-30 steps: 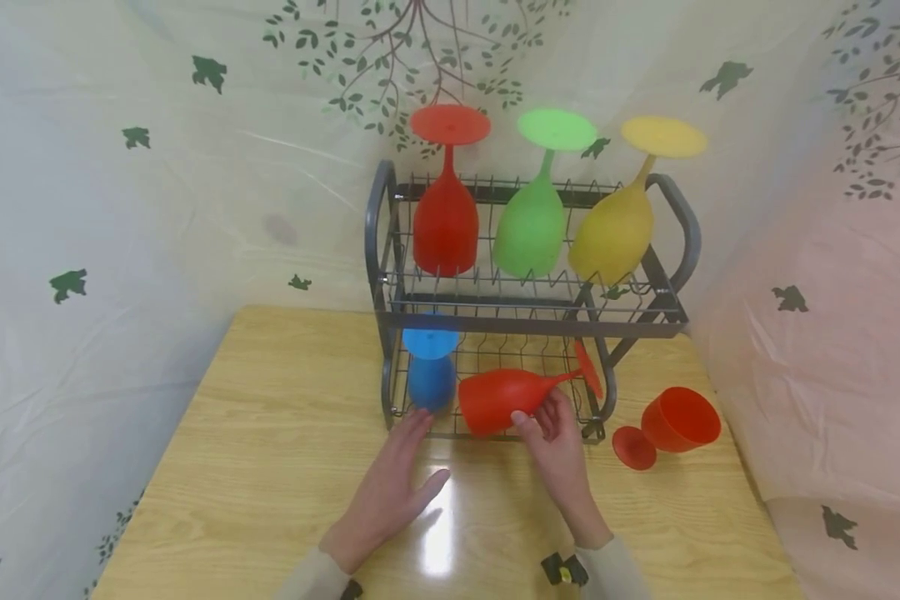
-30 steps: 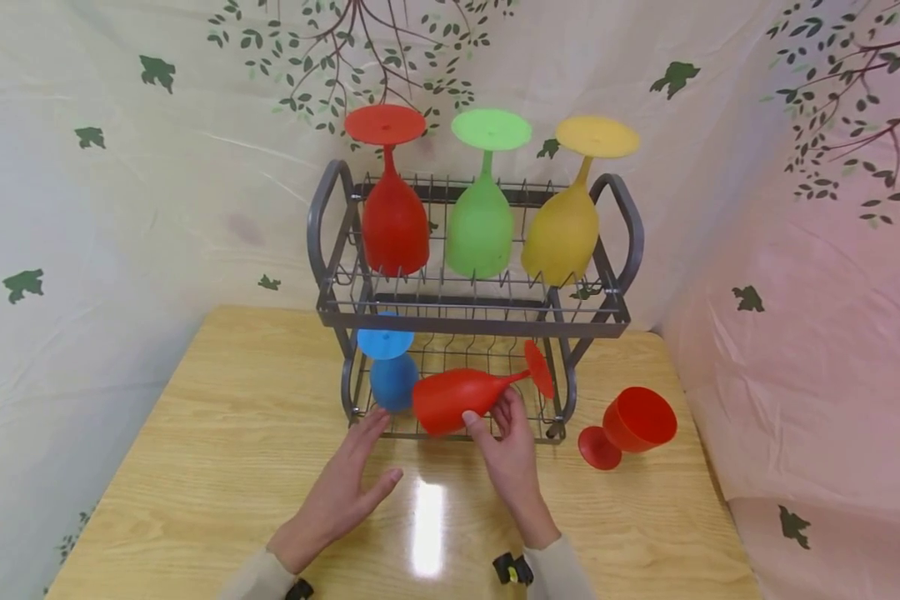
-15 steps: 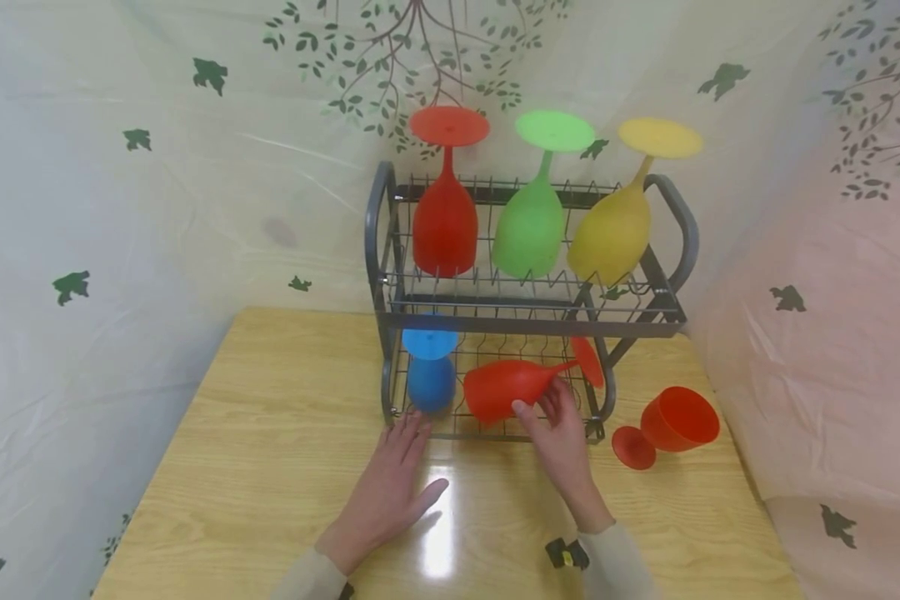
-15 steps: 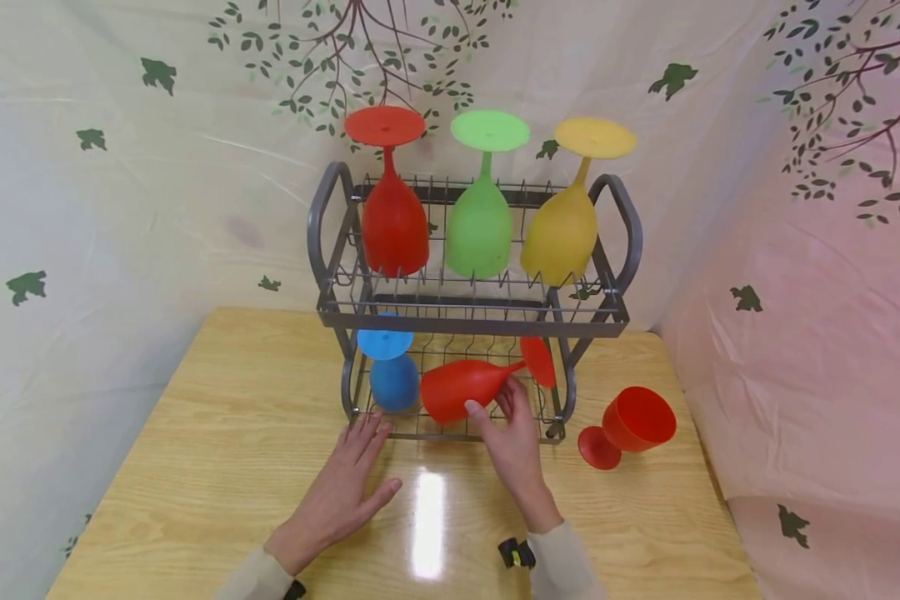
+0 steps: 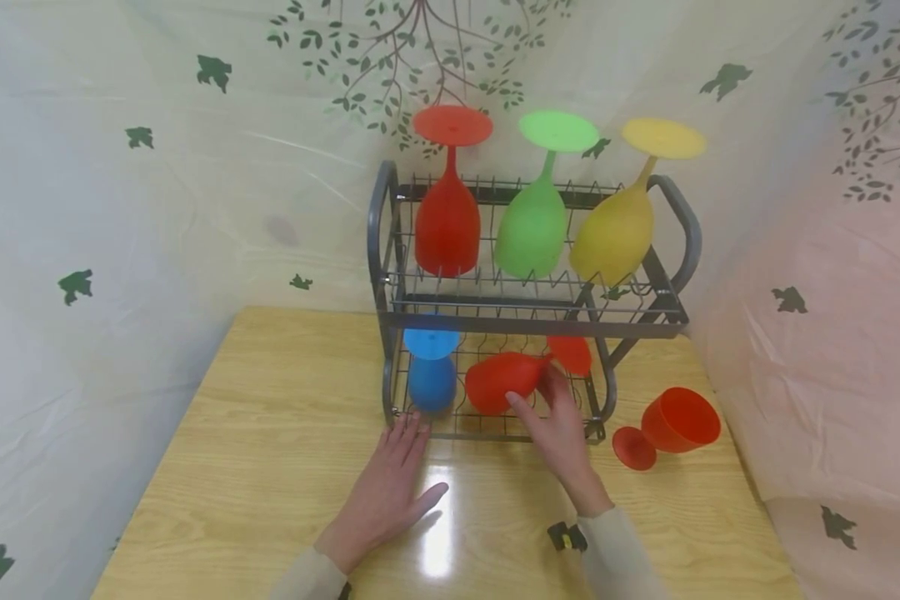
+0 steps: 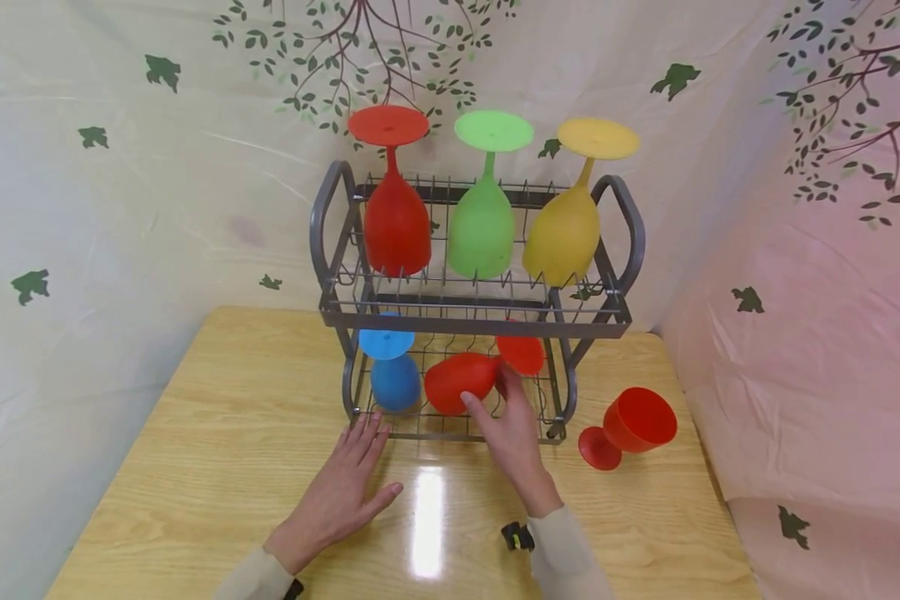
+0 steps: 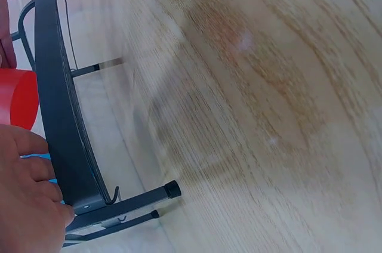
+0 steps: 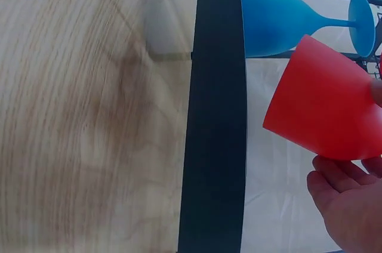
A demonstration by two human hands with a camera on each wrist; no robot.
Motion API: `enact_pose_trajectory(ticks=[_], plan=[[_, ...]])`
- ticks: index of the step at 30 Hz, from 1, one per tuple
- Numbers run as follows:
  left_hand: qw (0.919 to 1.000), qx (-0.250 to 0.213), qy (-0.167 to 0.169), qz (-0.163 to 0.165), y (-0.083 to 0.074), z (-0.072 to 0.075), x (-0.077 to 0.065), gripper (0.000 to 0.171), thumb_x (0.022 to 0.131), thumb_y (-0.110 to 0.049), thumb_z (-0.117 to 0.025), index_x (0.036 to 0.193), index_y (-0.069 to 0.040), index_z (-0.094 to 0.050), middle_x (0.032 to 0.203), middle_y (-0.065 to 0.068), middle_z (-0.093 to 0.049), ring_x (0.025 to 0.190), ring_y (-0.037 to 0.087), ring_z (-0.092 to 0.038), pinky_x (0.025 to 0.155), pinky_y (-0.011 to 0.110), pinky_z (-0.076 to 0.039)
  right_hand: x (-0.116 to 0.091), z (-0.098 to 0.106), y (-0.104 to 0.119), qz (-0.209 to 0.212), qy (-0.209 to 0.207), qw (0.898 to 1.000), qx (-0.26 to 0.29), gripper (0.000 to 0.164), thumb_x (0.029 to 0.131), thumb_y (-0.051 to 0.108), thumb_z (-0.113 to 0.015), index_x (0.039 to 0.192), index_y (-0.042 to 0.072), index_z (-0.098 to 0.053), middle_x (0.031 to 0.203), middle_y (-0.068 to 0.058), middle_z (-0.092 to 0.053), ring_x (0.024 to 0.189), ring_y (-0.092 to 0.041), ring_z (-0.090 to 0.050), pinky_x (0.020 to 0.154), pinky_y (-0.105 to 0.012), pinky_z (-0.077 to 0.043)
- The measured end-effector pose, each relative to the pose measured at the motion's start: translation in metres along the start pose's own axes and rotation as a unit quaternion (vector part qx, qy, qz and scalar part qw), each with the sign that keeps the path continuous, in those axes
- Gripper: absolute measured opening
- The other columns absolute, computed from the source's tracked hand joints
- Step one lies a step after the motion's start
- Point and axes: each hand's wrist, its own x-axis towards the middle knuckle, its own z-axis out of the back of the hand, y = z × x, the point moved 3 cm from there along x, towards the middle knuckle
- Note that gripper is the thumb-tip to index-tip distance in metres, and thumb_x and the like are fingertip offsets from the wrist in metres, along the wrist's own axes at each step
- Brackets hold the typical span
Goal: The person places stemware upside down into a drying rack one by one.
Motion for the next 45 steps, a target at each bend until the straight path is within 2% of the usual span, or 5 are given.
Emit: enact_pose_trajectory(ticks=[8, 19, 27, 36, 45], plan=[[0.9999, -0.010, -0.007, -0.003, 0.000, -0.001, 0.000, 0.084, 0.098, -0.053, -0.060, 0.155, 0.004, -0.040, 0.165, 0.025, -0.029, 0.153, 0.042, -0.027, 0.123, 0.054, -0.025, 0.010, -0.002, 0.000, 0.010, 0.028, 0.997, -0.076, 0.076, 0.093, 0.024, -0.080, 0.153, 0.001, -0.041, 0.152, -0.020, -0.051, 0.139, -0.040, -0.051, 0.114, -0.057, -0.041], [0.9999, -0.013, 0.004, 0.000, -0.001, 0.003, 0.001, 0.083, 0.099, -0.053, -0.060, 0.155, 0.005, -0.040, 0.164, 0.025, -0.030, 0.153, 0.041, -0.026, 0.124, 0.051, -0.022, 0.021, -0.009, -0.002, 0.039, 0.051, 0.990, -0.128, 0.070, 0.091, 0.022, -0.081, 0.150, 0.008, -0.046, 0.146, -0.016, -0.058, 0.135, -0.037, -0.054, 0.111, -0.060, -0.043], [1.0000, -0.006, 0.003, -0.001, -0.001, 0.004, 0.002, 0.083, 0.098, -0.051, -0.062, 0.154, 0.006, -0.041, 0.163, 0.026, -0.032, 0.152, 0.042, -0.028, 0.124, 0.052, -0.024, 0.027, -0.015, -0.004, 0.026, 0.071, 0.981, -0.179, 0.066, 0.090, 0.024, -0.081, 0.145, 0.009, -0.048, 0.142, -0.013, -0.061, 0.130, -0.037, -0.058, 0.107, -0.059, -0.047], [0.9998, 0.001, -0.020, -0.007, -0.003, 0.004, 0.002, 0.080, 0.097, -0.050, -0.063, 0.149, 0.008, -0.047, 0.160, 0.030, -0.035, 0.149, 0.045, -0.033, 0.121, 0.056, -0.029, 0.029, -0.019, -0.005, 0.020, 0.090, 0.978, -0.185, 0.070, 0.090, 0.022, -0.081, 0.148, 0.010, -0.044, 0.144, -0.013, -0.058, 0.129, -0.036, -0.059, 0.103, -0.058, -0.051], [0.9999, 0.006, -0.010, -0.002, -0.002, 0.003, 0.001, 0.081, 0.098, -0.051, -0.061, 0.151, 0.007, -0.045, 0.162, 0.028, -0.033, 0.151, 0.044, -0.031, 0.123, 0.054, -0.027, 0.032, -0.024, -0.008, 0.003, 0.106, 0.972, -0.210, 0.070, 0.089, 0.024, -0.082, 0.147, 0.009, -0.045, 0.142, -0.016, -0.058, 0.122, -0.036, -0.063, 0.098, -0.055, -0.055]])
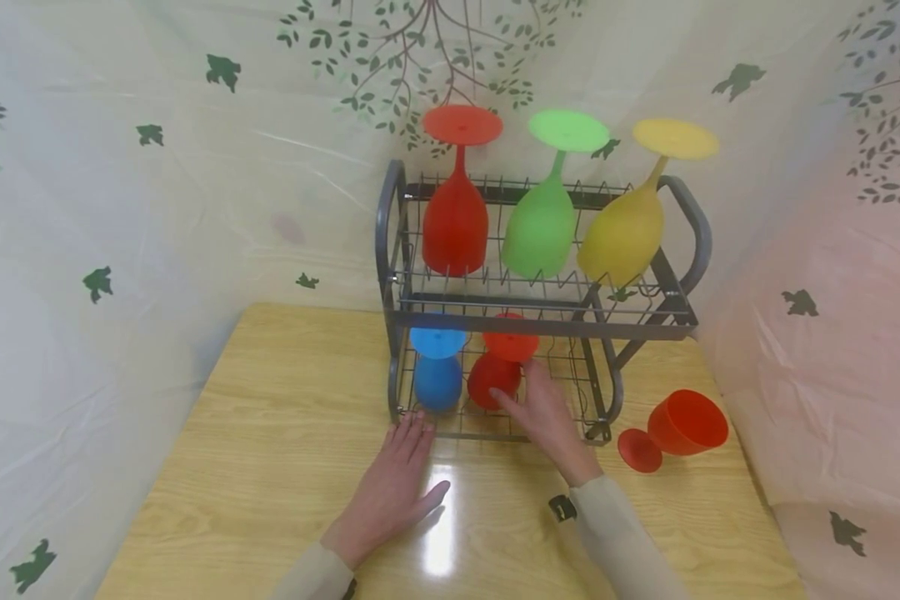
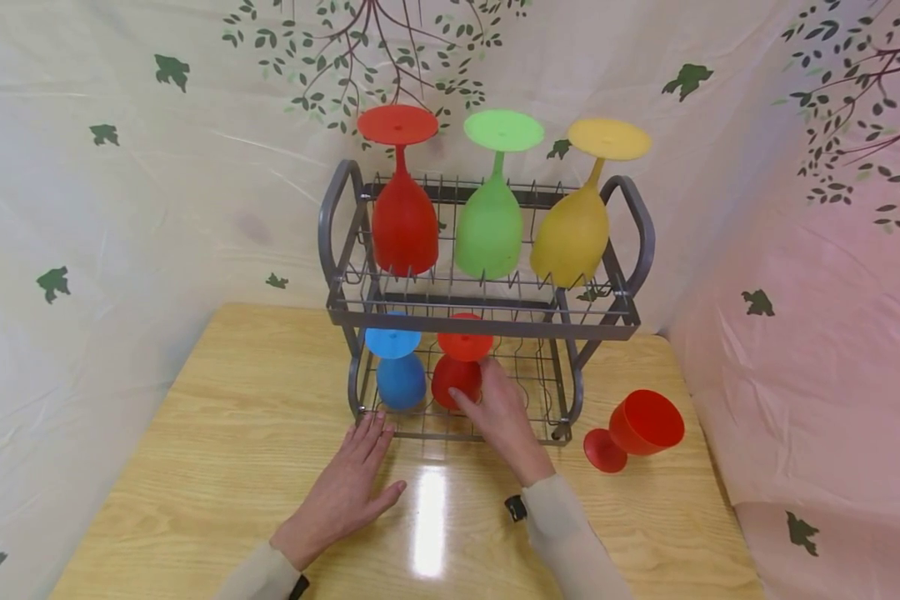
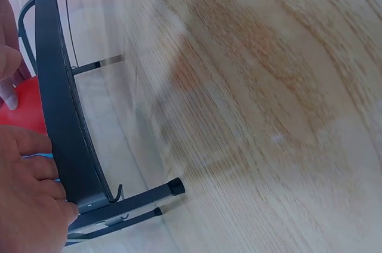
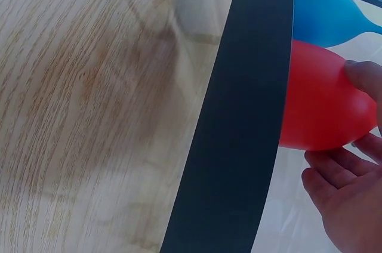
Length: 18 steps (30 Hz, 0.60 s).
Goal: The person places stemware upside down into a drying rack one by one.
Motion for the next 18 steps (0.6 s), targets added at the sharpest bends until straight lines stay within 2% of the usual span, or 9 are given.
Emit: enact_pose_trajectory(ticks=[6, 18], plan=[[1.0000, -0.002, -0.002, 0.001, 0.0007, 0.0001, 0.0004, 0.081, 0.097, -0.049, -0.064, 0.151, 0.007, -0.045, 0.162, 0.028, -0.034, 0.151, 0.044, -0.030, 0.123, 0.054, -0.027, 0.0019, -0.0017, 0.0005, -0.008, 0.011, 1.000, 0.004, 0.068, 0.090, 0.022, -0.081, 0.146, 0.008, -0.046, 0.141, -0.015, -0.058, 0.124, -0.035, -0.061, 0.101, -0.055, -0.053], [0.9996, -0.015, 0.018, 0.013, 0.0012, 0.0023, 0.0016, 0.081, 0.097, -0.048, -0.065, 0.152, 0.007, -0.043, 0.164, 0.027, -0.030, 0.152, 0.043, -0.027, 0.123, 0.054, -0.025, 0.0015, -0.0025, 0.0004, -0.012, 0.016, 1.000, -0.004, 0.068, 0.090, 0.024, -0.082, 0.146, 0.006, -0.046, 0.139, -0.016, -0.060, 0.123, -0.036, -0.062, 0.100, -0.055, -0.054]])
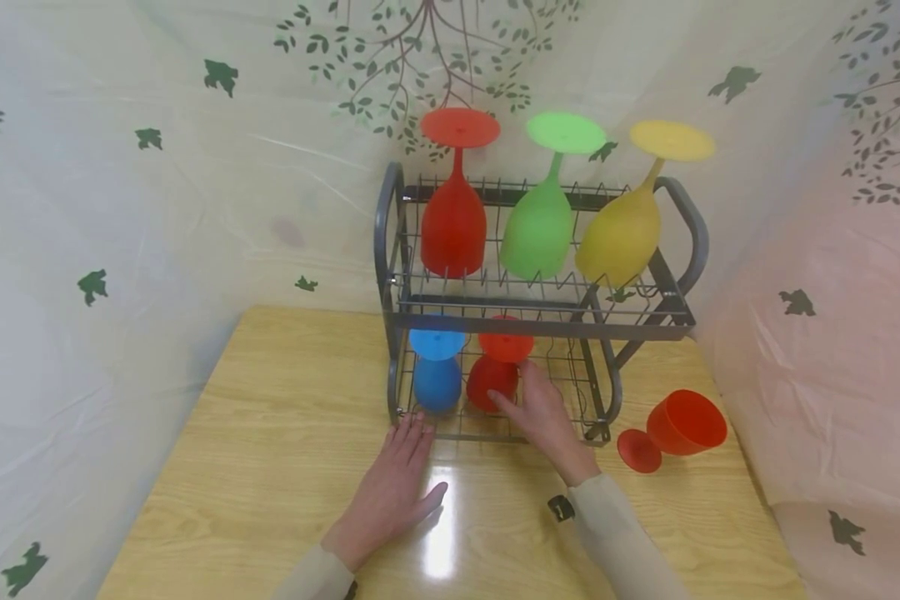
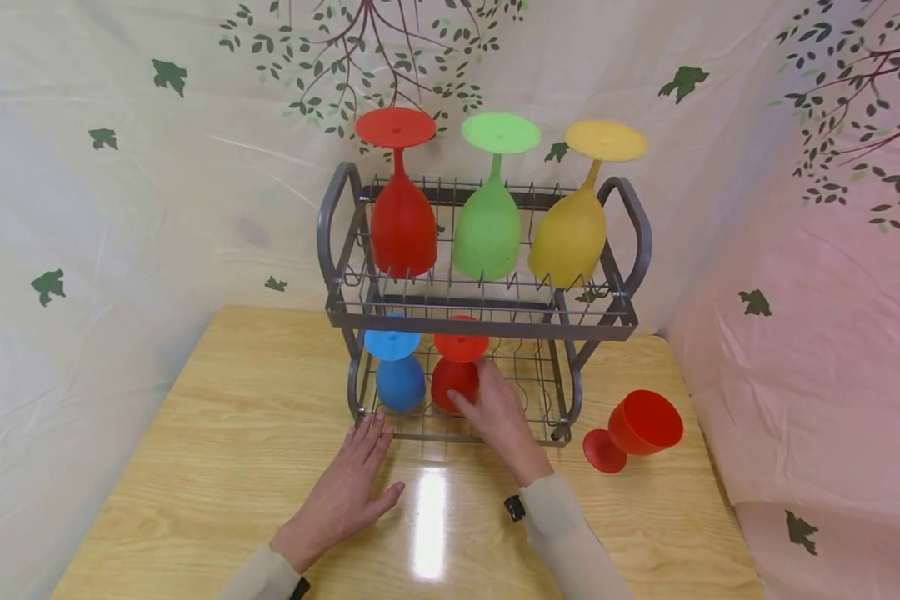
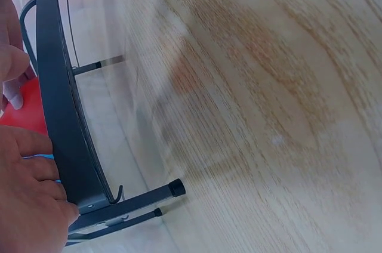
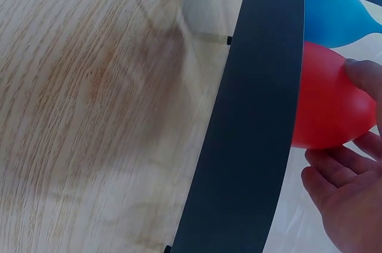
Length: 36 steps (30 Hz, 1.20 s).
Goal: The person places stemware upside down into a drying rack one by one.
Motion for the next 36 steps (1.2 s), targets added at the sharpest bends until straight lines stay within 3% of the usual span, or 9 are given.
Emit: enact_pose_trajectory(ticks=[8, 13, 19, 25, 30, 34, 36], plan=[[1.0000, -0.005, 0.000, 0.001, 0.000, 0.000, 0.001, 0.080, 0.097, -0.047, -0.065, 0.153, 0.007, -0.043, 0.164, 0.026, -0.030, 0.152, 0.043, -0.027, 0.123, 0.054, -0.025, -0.001, -0.001, -0.002, -0.008, -0.008, 1.000, 0.007, 0.072, 0.090, 0.027, -0.081, 0.148, 0.006, -0.045, 0.142, -0.017, -0.060, 0.126, -0.039, -0.060, 0.100, -0.058, -0.053], [1.0000, -0.005, -0.007, -0.004, 0.001, 0.000, 0.001, 0.080, 0.095, -0.046, -0.065, 0.152, 0.007, -0.044, 0.163, 0.027, -0.033, 0.152, 0.044, -0.029, 0.122, 0.056, -0.027, -0.008, 0.001, -0.004, -0.017, -0.018, 1.000, 0.017, 0.078, 0.092, 0.034, -0.078, 0.156, 0.008, -0.039, 0.154, -0.017, -0.050, 0.136, -0.042, -0.051, 0.105, -0.064, -0.047], [0.9999, 0.005, -0.012, -0.010, 0.002, -0.002, 0.002, 0.080, 0.095, -0.046, -0.065, 0.152, 0.006, -0.044, 0.162, 0.027, -0.034, 0.151, 0.044, -0.030, 0.121, 0.057, -0.030, -0.022, 0.010, -0.007, 0.001, -0.080, 0.996, 0.047, 0.067, 0.097, 0.034, -0.071, 0.152, 0.006, -0.046, 0.153, -0.017, -0.051, 0.140, -0.041, -0.047, 0.111, -0.065, -0.039], [0.9998, 0.005, -0.015, -0.012, 0.002, -0.003, 0.000, 0.080, 0.096, -0.045, -0.066, 0.152, 0.007, -0.044, 0.162, 0.027, -0.034, 0.151, 0.045, -0.030, 0.121, 0.057, -0.029, -0.037, 0.021, -0.009, 0.051, -0.163, 0.980, 0.097, 0.052, 0.095, 0.021, -0.073, 0.142, 0.005, -0.058, 0.141, -0.013, -0.062, 0.132, -0.037, -0.055, 0.109, -0.060, -0.041], [0.9996, 0.014, -0.018, -0.015, 0.001, -0.003, 0.000, 0.080, 0.096, -0.044, -0.067, 0.152, 0.008, -0.044, 0.161, 0.029, -0.034, 0.150, 0.046, -0.031, 0.120, 0.058, -0.030, -0.047, 0.033, -0.010, 0.083, -0.228, 0.965, 0.095, 0.046, 0.092, 0.011, -0.075, 0.136, 0.003, -0.063, 0.133, -0.013, -0.068, 0.125, -0.033, -0.060, 0.107, -0.043, -0.045], [0.9998, 0.009, -0.012, -0.011, 0.001, -0.003, 0.000, 0.080, 0.097, -0.044, -0.066, 0.153, 0.007, -0.042, 0.163, 0.028, -0.032, 0.151, 0.045, -0.028, 0.121, 0.057, -0.028, -0.055, 0.043, -0.011, 0.092, -0.252, 0.956, 0.118, 0.045, 0.091, 0.003, -0.074, 0.135, 0.003, -0.064, 0.133, -0.015, -0.068, 0.126, -0.026, -0.059, 0.108, -0.022, -0.040], [0.9999, 0.006, -0.008, -0.008, 0.000, -0.003, 0.000, 0.080, 0.097, -0.045, -0.065, 0.153, 0.007, -0.042, 0.163, 0.027, -0.031, 0.152, 0.044, -0.027, 0.122, 0.056, -0.028, -0.060, 0.048, -0.010, 0.099, -0.263, 0.951, 0.132, 0.046, 0.090, -0.002, -0.073, 0.135, 0.001, -0.064, 0.133, -0.016, -0.068, 0.127, -0.020, -0.059, 0.110, -0.018, -0.038]])
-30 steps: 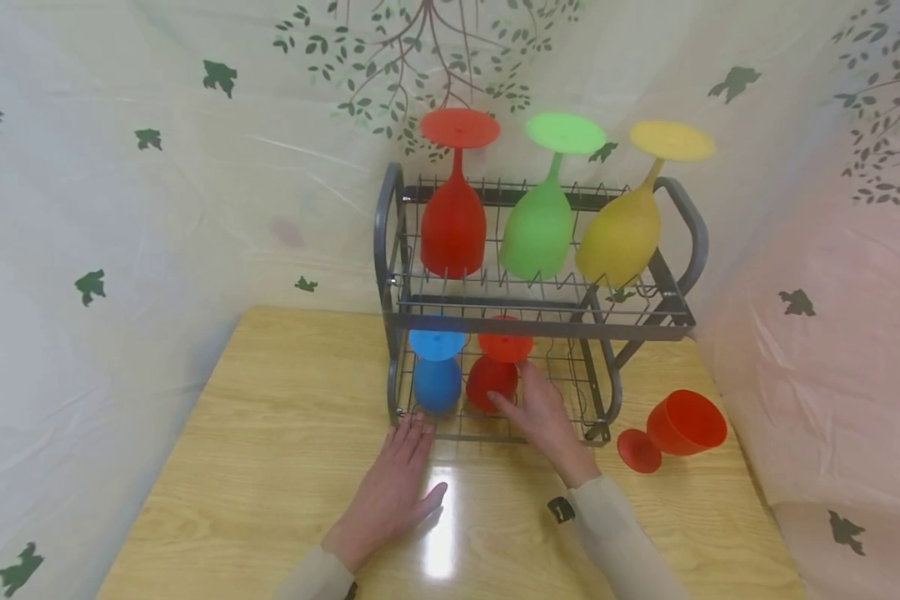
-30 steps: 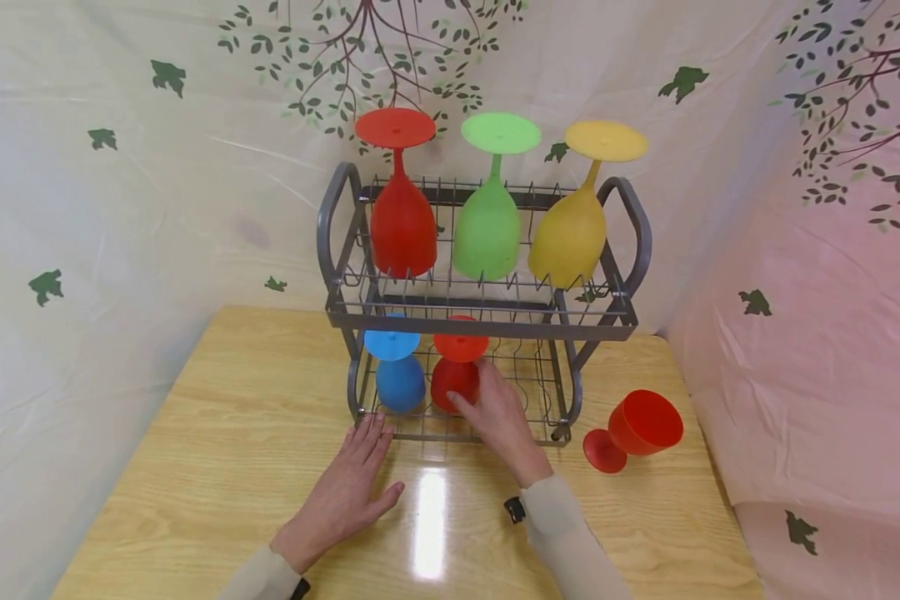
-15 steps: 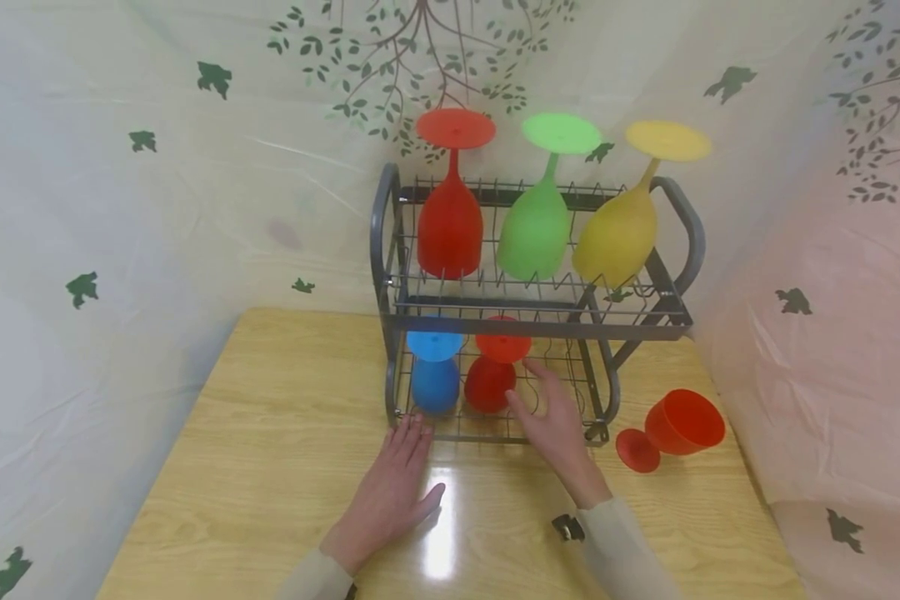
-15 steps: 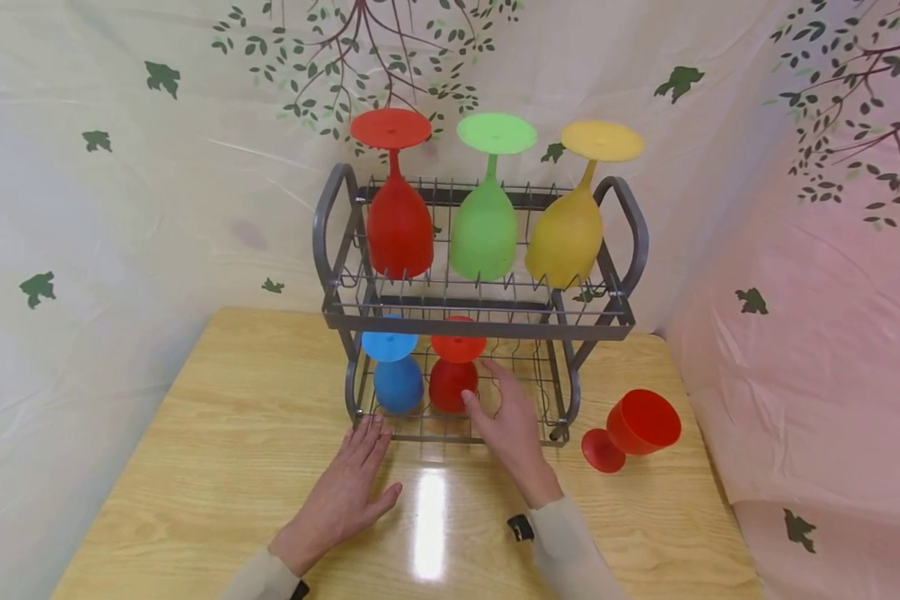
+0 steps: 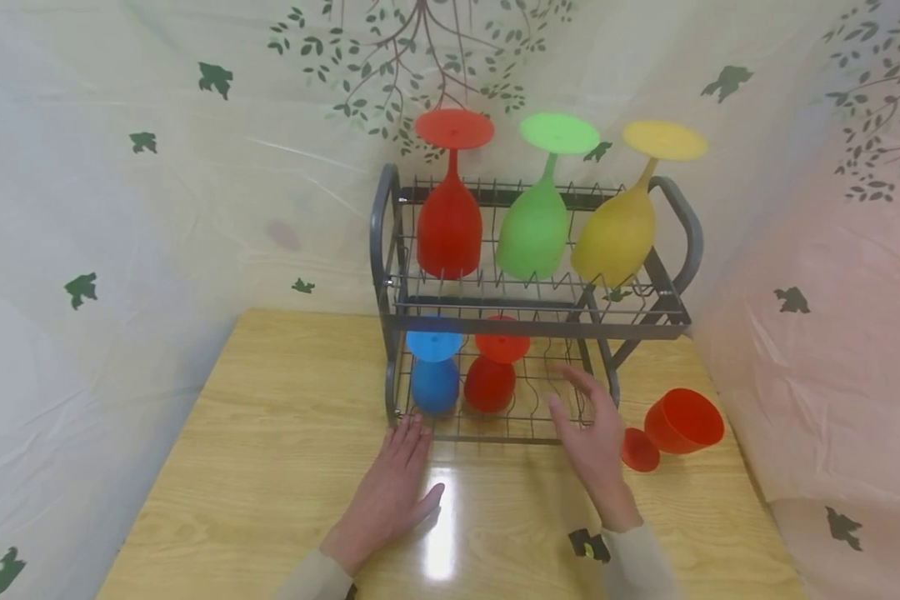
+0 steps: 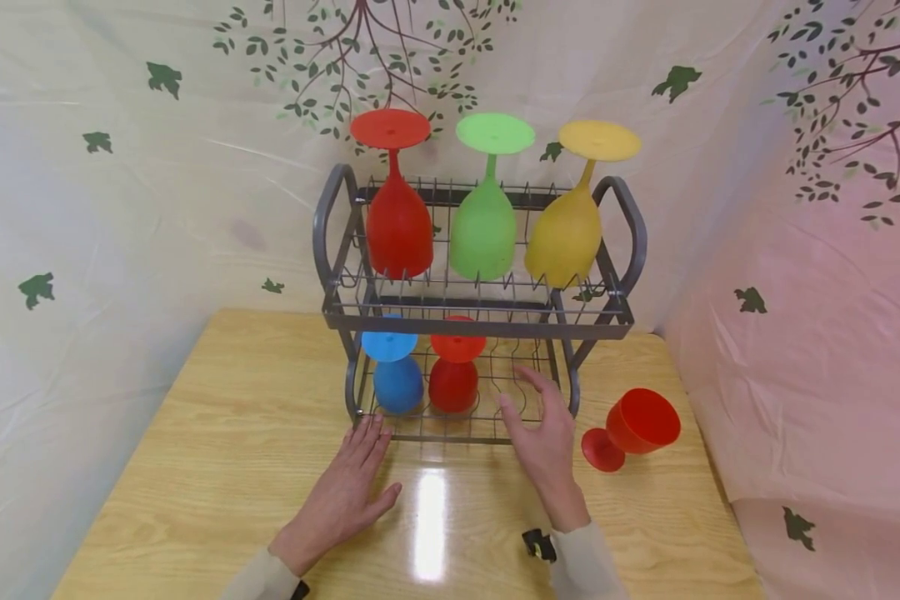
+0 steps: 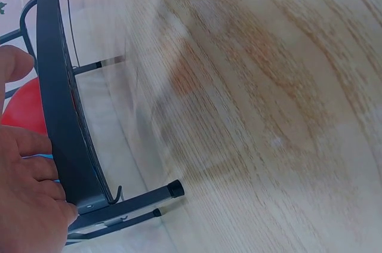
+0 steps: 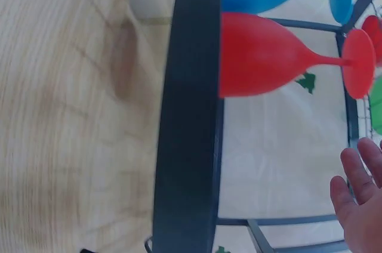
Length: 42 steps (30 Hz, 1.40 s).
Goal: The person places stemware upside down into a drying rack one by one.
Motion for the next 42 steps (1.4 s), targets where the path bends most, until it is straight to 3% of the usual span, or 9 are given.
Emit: enact_pose_trajectory(ticks=[5, 15, 22, 28, 36, 42], plan=[[1.0000, -0.001, 0.003, 0.003, 0.000, -0.001, 0.000, 0.080, 0.097, -0.045, -0.065, 0.153, 0.006, -0.042, 0.163, 0.027, -0.031, 0.152, 0.044, -0.027, 0.122, 0.056, -0.027, -0.003, 0.018, 0.004, 0.011, -0.034, 0.999, -0.003, 0.047, 0.087, -0.007, -0.073, 0.133, -0.002, -0.064, 0.132, -0.018, -0.068, 0.126, -0.006, -0.057, 0.110, -0.016, -0.039], [0.9999, 0.004, -0.008, -0.005, 0.000, -0.002, 0.001, 0.080, 0.095, -0.043, -0.068, 0.151, 0.008, -0.045, 0.161, 0.029, -0.034, 0.150, 0.046, -0.030, 0.119, 0.058, -0.032, -0.013, 0.060, 0.002, 0.031, -0.083, 0.996, 0.018, 0.047, 0.086, -0.016, -0.067, 0.132, -0.012, -0.059, 0.131, -0.027, -0.065, 0.127, -0.010, -0.060, 0.110, -0.019, -0.042], [0.9999, 0.009, -0.007, -0.008, -0.001, -0.002, 0.001, 0.080, 0.095, -0.043, -0.068, 0.151, 0.008, -0.045, 0.161, 0.029, -0.034, 0.151, 0.046, -0.030, 0.120, 0.058, -0.031, -0.018, 0.088, 0.005, 0.022, -0.134, 0.990, 0.029, 0.043, 0.087, -0.018, -0.065, 0.129, -0.017, -0.058, 0.127, -0.015, -0.070, 0.122, -0.012, -0.063, 0.108, -0.019, -0.045], [1.0000, 0.007, -0.001, -0.003, -0.001, -0.001, 0.001, 0.079, 0.096, -0.044, -0.067, 0.151, 0.008, -0.045, 0.161, 0.029, -0.034, 0.151, 0.046, -0.029, 0.121, 0.057, -0.029, -0.022, 0.110, -0.002, 0.014, -0.177, 0.982, 0.070, 0.042, 0.086, -0.018, -0.064, 0.127, -0.021, -0.059, 0.124, -0.008, -0.071, 0.118, -0.015, -0.065, 0.108, -0.022, -0.045], [1.0000, 0.004, 0.001, 0.003, -0.001, -0.002, 0.001, 0.079, 0.096, -0.044, -0.067, 0.151, 0.007, -0.045, 0.162, 0.028, -0.034, 0.151, 0.044, -0.029, 0.121, 0.057, -0.030, -0.029, 0.129, -0.017, -0.016, -0.206, 0.978, 0.030, 0.042, 0.090, -0.011, -0.066, 0.131, -0.018, -0.057, 0.127, -0.008, -0.069, 0.120, -0.014, -0.064, 0.108, -0.020, -0.045], [1.0000, 0.000, -0.006, -0.002, -0.001, -0.002, 0.001, 0.078, 0.095, -0.043, -0.068, 0.151, 0.008, -0.045, 0.161, 0.029, -0.034, 0.151, 0.045, -0.030, 0.120, 0.058, -0.031, -0.032, 0.142, -0.027, -0.061, -0.213, 0.974, -0.046, 0.044, 0.093, -0.002, -0.069, 0.136, -0.009, -0.060, 0.133, -0.006, -0.067, 0.122, -0.009, -0.062, 0.108, -0.020, -0.045]])
